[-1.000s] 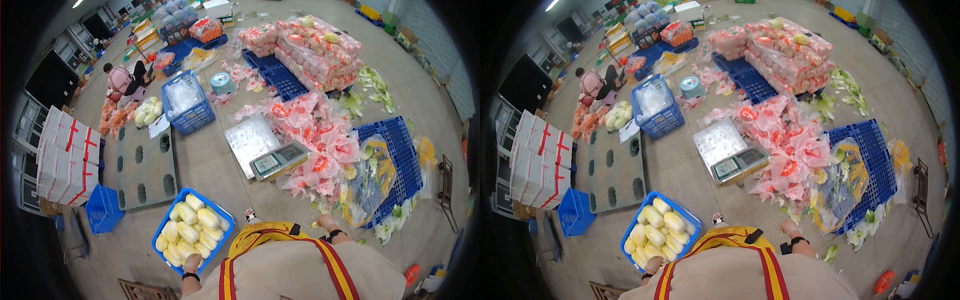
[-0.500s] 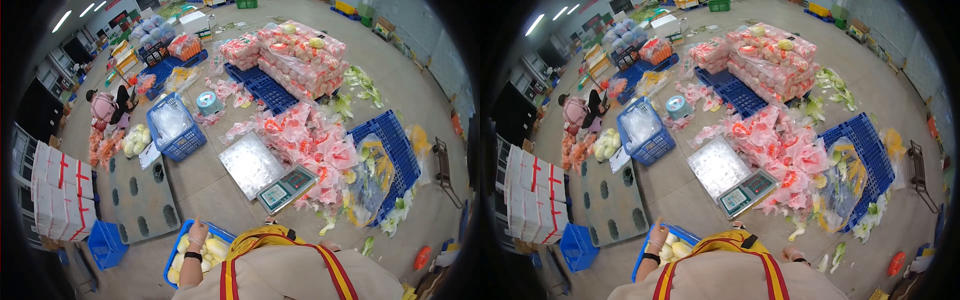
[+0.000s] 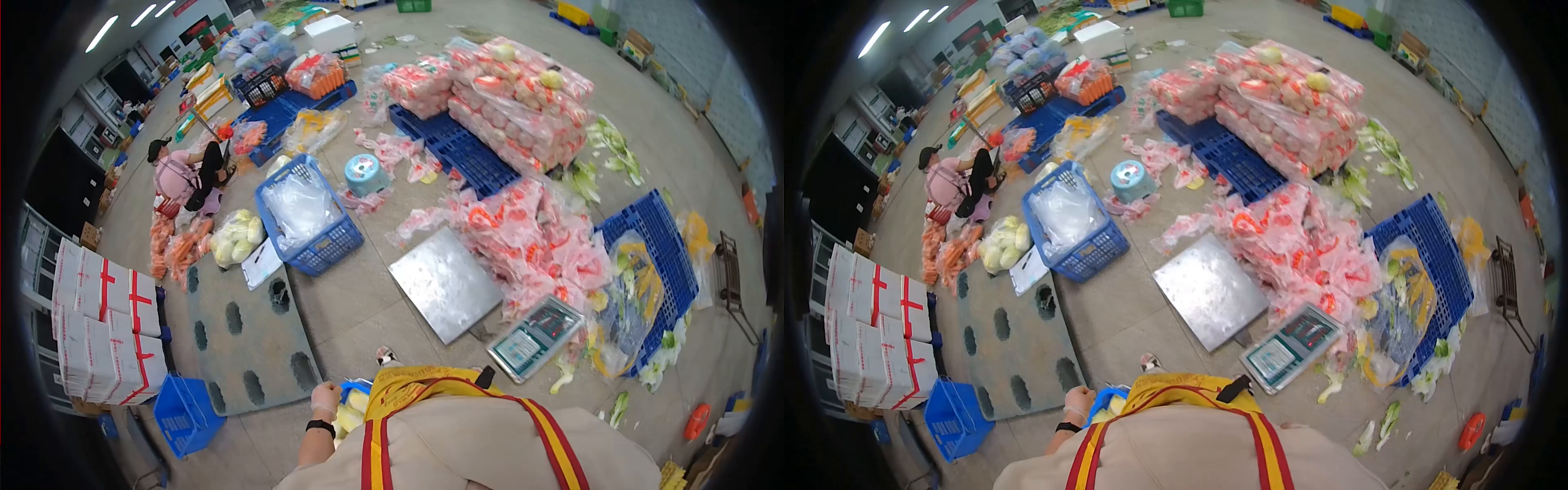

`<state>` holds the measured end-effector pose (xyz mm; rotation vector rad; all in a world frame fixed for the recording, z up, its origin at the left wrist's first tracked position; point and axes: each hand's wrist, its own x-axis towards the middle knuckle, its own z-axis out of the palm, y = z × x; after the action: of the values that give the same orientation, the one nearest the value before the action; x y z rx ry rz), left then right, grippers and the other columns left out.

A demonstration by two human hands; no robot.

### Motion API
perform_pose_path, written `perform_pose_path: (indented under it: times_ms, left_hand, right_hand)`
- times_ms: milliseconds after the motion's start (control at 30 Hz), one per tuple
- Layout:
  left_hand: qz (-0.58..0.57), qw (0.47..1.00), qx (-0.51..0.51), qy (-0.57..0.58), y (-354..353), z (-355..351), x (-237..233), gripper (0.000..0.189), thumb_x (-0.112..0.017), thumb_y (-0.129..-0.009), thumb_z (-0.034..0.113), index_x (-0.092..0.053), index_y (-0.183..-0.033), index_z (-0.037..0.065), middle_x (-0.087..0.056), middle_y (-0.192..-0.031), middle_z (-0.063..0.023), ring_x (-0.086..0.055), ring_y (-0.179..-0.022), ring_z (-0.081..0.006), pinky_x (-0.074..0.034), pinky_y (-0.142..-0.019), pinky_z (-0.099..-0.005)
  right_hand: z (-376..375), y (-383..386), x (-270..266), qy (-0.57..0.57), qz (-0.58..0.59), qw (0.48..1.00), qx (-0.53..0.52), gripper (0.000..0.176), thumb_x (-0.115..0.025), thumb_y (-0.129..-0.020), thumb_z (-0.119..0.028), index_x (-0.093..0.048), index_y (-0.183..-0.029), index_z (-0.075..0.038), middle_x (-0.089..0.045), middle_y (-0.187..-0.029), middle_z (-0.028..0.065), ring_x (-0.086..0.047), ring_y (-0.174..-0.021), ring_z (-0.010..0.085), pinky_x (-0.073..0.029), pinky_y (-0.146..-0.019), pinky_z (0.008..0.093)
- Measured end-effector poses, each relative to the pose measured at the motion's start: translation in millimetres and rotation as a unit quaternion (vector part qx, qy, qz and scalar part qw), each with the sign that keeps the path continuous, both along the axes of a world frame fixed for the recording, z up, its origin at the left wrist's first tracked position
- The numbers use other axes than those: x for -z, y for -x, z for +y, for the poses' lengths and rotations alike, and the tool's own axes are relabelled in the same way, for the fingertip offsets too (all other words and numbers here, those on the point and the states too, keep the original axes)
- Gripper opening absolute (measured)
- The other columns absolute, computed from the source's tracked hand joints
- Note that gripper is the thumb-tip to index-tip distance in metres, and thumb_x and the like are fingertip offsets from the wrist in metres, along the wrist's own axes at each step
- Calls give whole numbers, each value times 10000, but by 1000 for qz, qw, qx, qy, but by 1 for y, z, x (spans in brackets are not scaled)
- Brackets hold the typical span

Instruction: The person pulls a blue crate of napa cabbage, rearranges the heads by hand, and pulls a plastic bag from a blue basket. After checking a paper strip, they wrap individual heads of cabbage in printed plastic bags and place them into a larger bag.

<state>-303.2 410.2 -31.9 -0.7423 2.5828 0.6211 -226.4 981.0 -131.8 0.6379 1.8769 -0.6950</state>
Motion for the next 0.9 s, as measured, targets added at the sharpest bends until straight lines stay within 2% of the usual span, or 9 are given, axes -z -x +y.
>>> perform_pose_path:
  times_ms: [167, 333, 433, 533, 633, 700, 767, 833, 900]
  left_hand:
    - [46, 993, -85, -66, 59, -77, -42, 241, -604, -761, 261, -661, -732, 28, -638, -760, -206, -636, -752, -351, -492, -684, -407]
    - [119, 988, -100, -21, 80, -156, -50, 198, -572, -790, 199, -631, -745, 16, -630, -740, -208, -624, -710, -362, -485, -649, -415]
    - [203, 968, -140, -38, 90, -177, -52, 166, -589, -798, 148, -599, -744, -9, -581, -607, -122, -552, -526, -205, -452, -538, -336]
    - [207, 964, -161, -32, 105, -176, -66, 155, -571, -805, 155, -607, -752, 14, -602, -661, -176, -593, -603, -299, -464, -584, -371]
    - [279, 915, -240, -163, 117, -182, -39, 139, -566, -830, 132, -611, -764, 19, -594, -627, -105, -554, -558, -182, -447, -552, -310]
    - [301, 869, -285, -270, 153, -168, -81, 122, -558, -852, 107, -627, -804, 17, -596, -639, -44, -525, -577, -98, -432, -541, -259]
    - [302, 865, -288, -280, 195, -164, -106, 119, -561, -858, 107, -636, -830, 18, -603, -655, -28, -522, -582, -83, -427, -539, -244]
    - [319, 856, -269, -306, 244, -163, -105, 128, -573, -861, 114, -649, -868, 11, -617, -674, -29, -527, -583, -78, -428, -538, -240]
    - [352, 855, -226, -306, 299, -158, -102, 142, -585, -854, 128, -652, -876, 5, -627, -679, -64, -545, -574, -107, -438, -541, -263]
  right_hand:
    - [-85, 78, -6, -8, 33, 996, -84, 182, -586, -761, -182, -672, -779, -23, -680, -790, 143, -666, -728, 261, -516, -621, 366]
    - [-150, 131, -4, -4, 47, 980, -194, 194, -591, -757, -190, -679, -800, -22, -684, -809, 149, -669, -754, 273, -519, -639, 374]
    - [-169, 158, 6, -1, 54, 955, -293, 202, -593, -754, -194, -682, -812, -22, -686, -820, 152, -672, -769, 279, -521, -650, 379]
    - [-168, 194, 30, 9, 86, 844, -529, 212, -596, -752, -199, -686, -825, -22, -688, -831, 156, -674, -785, 286, -523, -661, 384]
    - [-201, 279, -32, -90, 50, 767, -633, 337, -563, -802, -332, -685, -988, -78, -658, -999, 185, -626, -980, 324, -486, -849, 401]
    - [-232, 342, -71, -63, 187, 804, -561, 364, -537, -817, -357, -681, -971, -61, -662, -968, 195, -637, -928, 345, -492, -803, 418]
    - [-292, 404, -114, -36, 251, 936, -243, 253, -582, -799, -247, -691, -913, -49, -673, -900, 181, -659, -846, 299, -505, -728, 378]
    - [-341, 464, -134, 75, 311, 924, -208, 272, -605, -809, -267, -680, -921, -31, -673, -881, 179, -658, -819, 274, -500, -715, 360]
    - [-401, 512, -183, 173, 346, 897, -215, 256, -623, -832, -225, -671, -952, -4, -681, -816, 67, -600, -739, 115, -485, -679, 287]
